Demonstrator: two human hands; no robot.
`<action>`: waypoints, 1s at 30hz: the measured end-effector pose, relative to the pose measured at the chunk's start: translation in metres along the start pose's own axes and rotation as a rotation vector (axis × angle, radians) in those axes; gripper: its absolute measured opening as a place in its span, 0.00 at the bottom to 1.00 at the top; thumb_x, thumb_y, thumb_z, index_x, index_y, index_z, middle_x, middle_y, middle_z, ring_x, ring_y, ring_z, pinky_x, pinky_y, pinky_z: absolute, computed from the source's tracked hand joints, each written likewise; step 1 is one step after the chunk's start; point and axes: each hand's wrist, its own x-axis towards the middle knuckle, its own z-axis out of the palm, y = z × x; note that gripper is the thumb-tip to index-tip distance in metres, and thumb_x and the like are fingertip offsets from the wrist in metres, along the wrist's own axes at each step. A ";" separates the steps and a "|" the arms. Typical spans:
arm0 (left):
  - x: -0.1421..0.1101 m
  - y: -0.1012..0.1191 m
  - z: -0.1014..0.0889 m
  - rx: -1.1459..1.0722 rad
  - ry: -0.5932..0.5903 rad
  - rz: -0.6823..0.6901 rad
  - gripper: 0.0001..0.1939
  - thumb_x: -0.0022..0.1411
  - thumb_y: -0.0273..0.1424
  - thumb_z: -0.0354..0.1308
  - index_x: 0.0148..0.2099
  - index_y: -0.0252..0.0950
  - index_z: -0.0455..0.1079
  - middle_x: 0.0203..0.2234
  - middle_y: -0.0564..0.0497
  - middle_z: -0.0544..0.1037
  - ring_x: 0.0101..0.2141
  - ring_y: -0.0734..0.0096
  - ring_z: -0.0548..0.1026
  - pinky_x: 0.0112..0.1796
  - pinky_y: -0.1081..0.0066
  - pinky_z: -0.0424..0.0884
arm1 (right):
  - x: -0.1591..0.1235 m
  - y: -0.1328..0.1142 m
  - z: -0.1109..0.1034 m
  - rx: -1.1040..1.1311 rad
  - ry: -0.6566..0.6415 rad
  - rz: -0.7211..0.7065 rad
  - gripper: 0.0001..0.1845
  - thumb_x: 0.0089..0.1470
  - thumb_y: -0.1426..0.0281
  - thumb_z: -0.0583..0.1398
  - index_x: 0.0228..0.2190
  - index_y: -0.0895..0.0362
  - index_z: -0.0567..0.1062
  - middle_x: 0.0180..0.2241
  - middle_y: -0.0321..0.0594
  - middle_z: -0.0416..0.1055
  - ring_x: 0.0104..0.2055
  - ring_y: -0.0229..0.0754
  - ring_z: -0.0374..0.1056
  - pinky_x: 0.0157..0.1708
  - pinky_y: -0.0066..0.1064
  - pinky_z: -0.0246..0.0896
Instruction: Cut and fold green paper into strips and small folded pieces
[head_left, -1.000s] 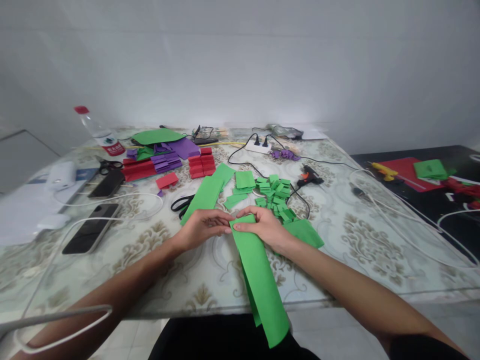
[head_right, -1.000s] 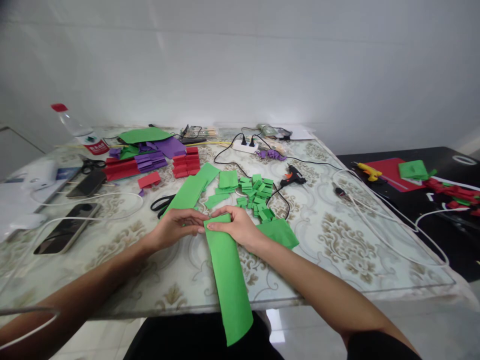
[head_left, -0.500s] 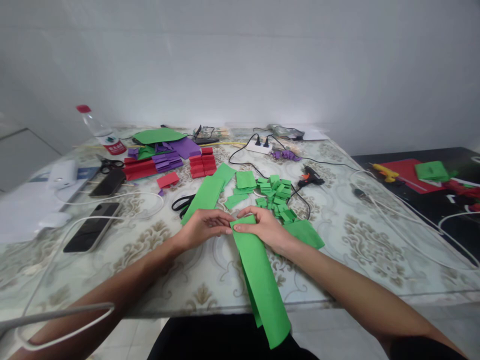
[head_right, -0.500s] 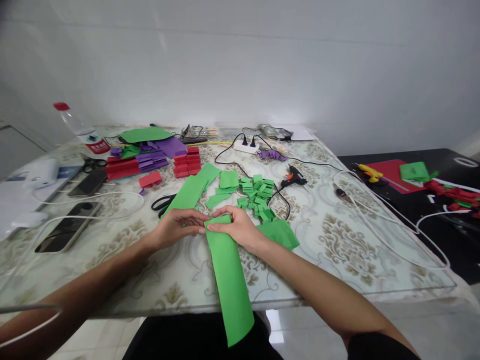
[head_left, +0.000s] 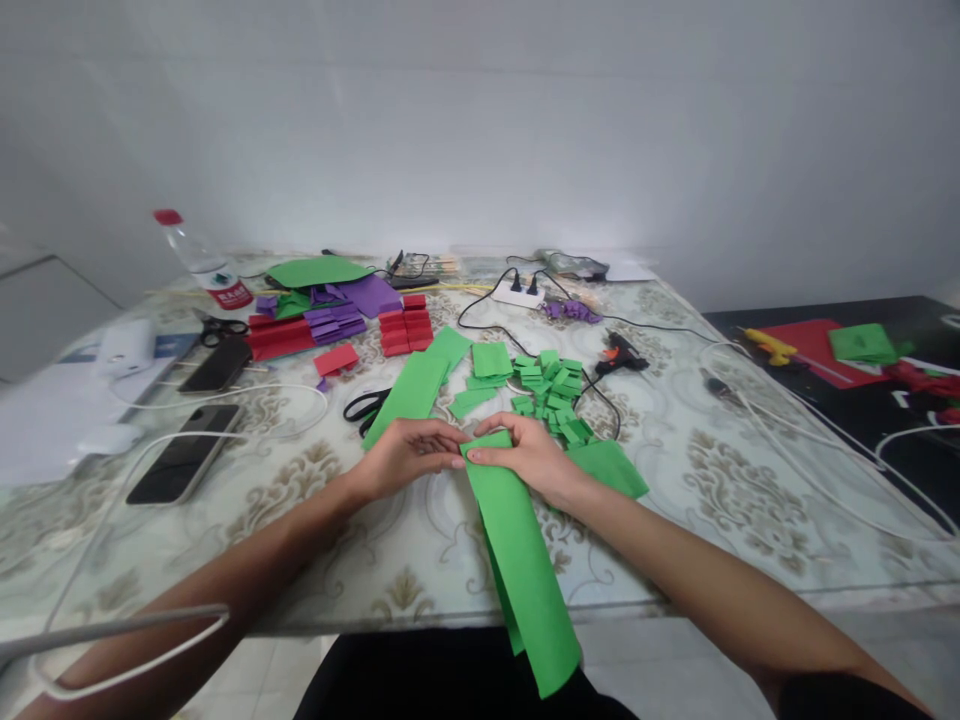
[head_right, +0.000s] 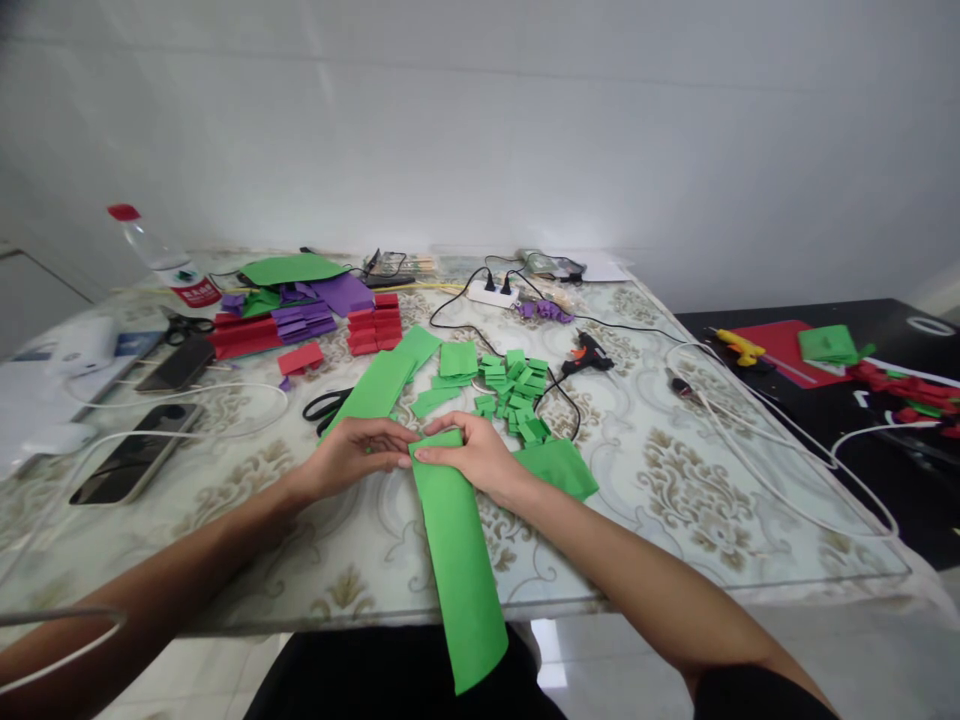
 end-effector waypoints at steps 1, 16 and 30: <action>0.000 0.000 0.000 -0.003 -0.002 -0.001 0.19 0.53 0.41 0.75 0.43 0.33 0.82 0.29 0.47 0.84 0.30 0.69 0.80 0.34 0.72 0.77 | 0.000 0.000 0.000 0.001 0.000 -0.004 0.23 0.38 0.62 0.76 0.36 0.54 0.77 0.26 0.31 0.74 0.24 0.37 0.67 0.27 0.29 0.62; 0.000 0.009 0.004 -0.057 -0.096 -0.105 0.26 0.66 0.53 0.59 0.35 0.32 0.71 0.23 0.51 0.75 0.22 0.77 0.70 0.23 0.77 0.67 | 0.002 0.002 0.001 -0.034 0.029 -0.039 0.22 0.38 0.63 0.75 0.36 0.55 0.78 0.29 0.32 0.75 0.27 0.37 0.69 0.29 0.29 0.64; 0.002 0.005 -0.002 0.032 -0.004 -0.070 0.24 0.66 0.51 0.58 0.31 0.34 0.66 0.18 0.57 0.68 0.19 0.79 0.64 0.22 0.77 0.60 | 0.011 0.002 -0.006 0.203 -0.008 0.013 0.22 0.41 0.53 0.75 0.29 0.59 0.82 0.28 0.39 0.79 0.28 0.39 0.72 0.31 0.30 0.66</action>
